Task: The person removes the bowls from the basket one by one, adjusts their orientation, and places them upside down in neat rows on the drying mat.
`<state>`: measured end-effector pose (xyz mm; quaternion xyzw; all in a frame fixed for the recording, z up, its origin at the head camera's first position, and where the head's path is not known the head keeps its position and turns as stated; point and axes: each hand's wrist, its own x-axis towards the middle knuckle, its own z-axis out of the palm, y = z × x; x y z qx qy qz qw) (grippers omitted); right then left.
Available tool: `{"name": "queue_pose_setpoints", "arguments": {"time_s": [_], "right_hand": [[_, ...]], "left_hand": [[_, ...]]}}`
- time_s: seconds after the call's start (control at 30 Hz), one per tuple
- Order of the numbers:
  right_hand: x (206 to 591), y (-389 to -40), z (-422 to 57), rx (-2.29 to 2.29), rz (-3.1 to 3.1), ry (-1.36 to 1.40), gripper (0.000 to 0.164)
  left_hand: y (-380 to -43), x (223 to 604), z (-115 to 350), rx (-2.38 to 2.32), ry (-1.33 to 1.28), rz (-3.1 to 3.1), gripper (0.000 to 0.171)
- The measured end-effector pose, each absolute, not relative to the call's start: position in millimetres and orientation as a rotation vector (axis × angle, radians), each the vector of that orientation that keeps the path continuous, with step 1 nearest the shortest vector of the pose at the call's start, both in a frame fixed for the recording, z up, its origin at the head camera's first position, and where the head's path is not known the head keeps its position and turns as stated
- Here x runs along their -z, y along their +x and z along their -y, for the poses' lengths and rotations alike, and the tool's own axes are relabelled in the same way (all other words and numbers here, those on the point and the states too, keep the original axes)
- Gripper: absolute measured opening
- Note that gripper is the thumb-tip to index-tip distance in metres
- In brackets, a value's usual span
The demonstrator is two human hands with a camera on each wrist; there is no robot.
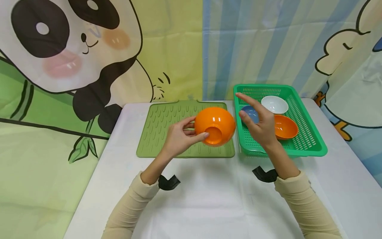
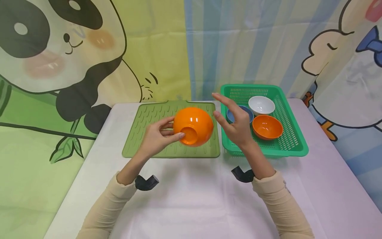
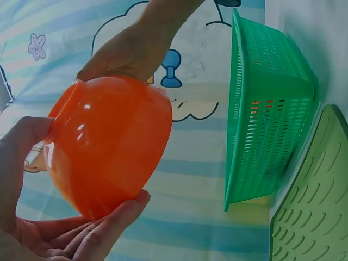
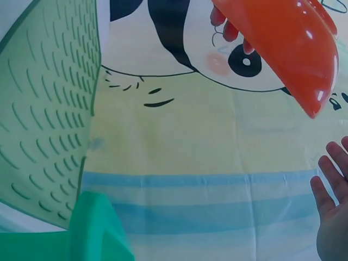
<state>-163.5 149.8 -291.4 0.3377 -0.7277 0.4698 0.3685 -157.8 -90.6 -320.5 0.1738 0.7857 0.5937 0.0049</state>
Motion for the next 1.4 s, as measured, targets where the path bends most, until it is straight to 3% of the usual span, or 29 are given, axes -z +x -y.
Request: {"name": "queue_pose_setpoints", "arguments": {"time_s": [0.8,1.2,1.4], "right_hand": [[316.4,-164.8,-134.3,-1.145,1.867,1.176,0.066],[326.7,-165.6,-131.5,-1.147,1.930,1.251,0.080],[350.5,-176.9,-135.2,-1.145,2.019,1.235,0.089]], "left_hand": [[-171.9,325.7,94.9,-1.749,0.281,-2.403,0.065],[-175.7,328.0,97.9,-1.736,0.259,-2.366,0.067],[-176.7,327.6,99.3,-1.691,0.250,-2.375,0.069]]}}
